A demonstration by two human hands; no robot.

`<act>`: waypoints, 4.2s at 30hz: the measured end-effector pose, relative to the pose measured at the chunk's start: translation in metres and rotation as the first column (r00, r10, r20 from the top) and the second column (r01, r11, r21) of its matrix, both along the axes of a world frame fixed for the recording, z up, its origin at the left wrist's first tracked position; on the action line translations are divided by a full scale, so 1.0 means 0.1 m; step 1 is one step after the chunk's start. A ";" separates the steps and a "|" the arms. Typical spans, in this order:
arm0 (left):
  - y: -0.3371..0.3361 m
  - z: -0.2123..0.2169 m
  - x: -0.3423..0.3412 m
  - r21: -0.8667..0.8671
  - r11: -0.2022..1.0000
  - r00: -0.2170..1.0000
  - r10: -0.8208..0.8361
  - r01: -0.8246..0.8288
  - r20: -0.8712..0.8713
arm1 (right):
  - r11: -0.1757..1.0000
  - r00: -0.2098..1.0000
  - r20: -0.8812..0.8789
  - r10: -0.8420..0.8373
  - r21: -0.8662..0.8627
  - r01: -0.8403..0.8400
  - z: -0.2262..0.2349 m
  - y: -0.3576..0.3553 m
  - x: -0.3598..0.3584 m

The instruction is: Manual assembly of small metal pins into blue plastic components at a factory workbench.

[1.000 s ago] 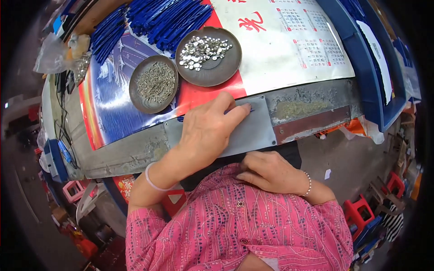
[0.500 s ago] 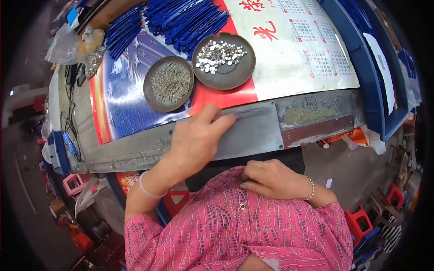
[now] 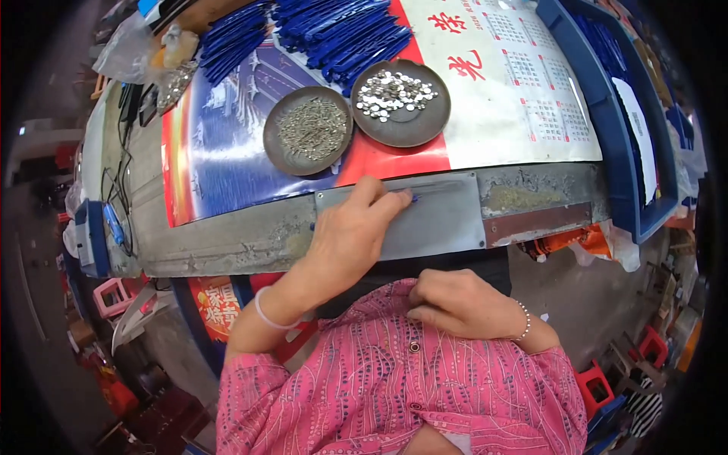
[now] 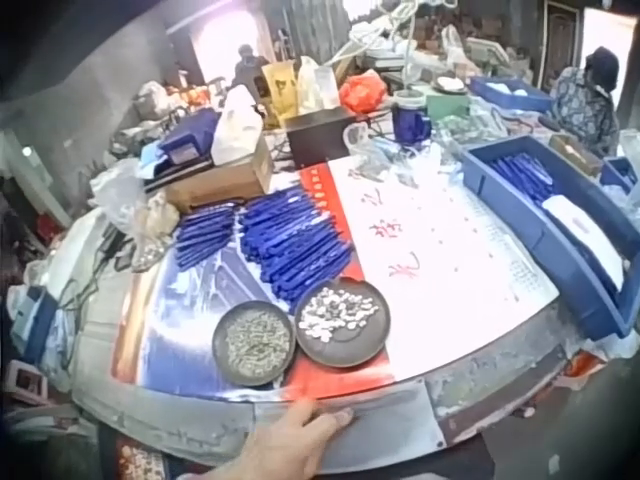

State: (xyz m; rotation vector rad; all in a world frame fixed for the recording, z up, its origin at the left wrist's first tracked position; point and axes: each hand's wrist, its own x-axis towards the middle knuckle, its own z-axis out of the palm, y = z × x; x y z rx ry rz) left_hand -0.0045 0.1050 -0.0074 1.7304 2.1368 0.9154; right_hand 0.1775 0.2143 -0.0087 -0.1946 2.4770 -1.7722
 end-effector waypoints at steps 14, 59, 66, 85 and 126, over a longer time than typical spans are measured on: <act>-0.40 -0.01 0.73 0.222 0.872 0.232 -0.129 -0.436 0.964 | 0.815 0.733 -0.472 -0.489 0.053 0.577 -0.03 -0.11 -0.48; -0.44 -0.23 0.92 0.346 0.772 0.524 -0.020 -0.533 0.851 | 0.798 0.676 -0.558 -0.482 0.039 0.601 -0.16 -0.28 -0.64; -0.42 -0.30 0.94 0.364 0.753 0.439 -0.111 -0.548 0.891 | 0.794 0.805 -0.114 -0.582 -0.293 0.533 -0.04 -0.30 -0.56; -0.49 -0.41 0.96 0.415 0.689 0.525 -0.058 -0.594 0.849 | 0.813 0.794 -0.186 -0.578 -0.217 0.541 -0.04 -0.34 -0.46; -0.49 -0.46 0.93 0.374 0.716 0.531 -0.006 -0.589 0.847 | 0.799 0.694 -0.481 -0.535 -0.022 0.601 -0.22 -0.40 -0.57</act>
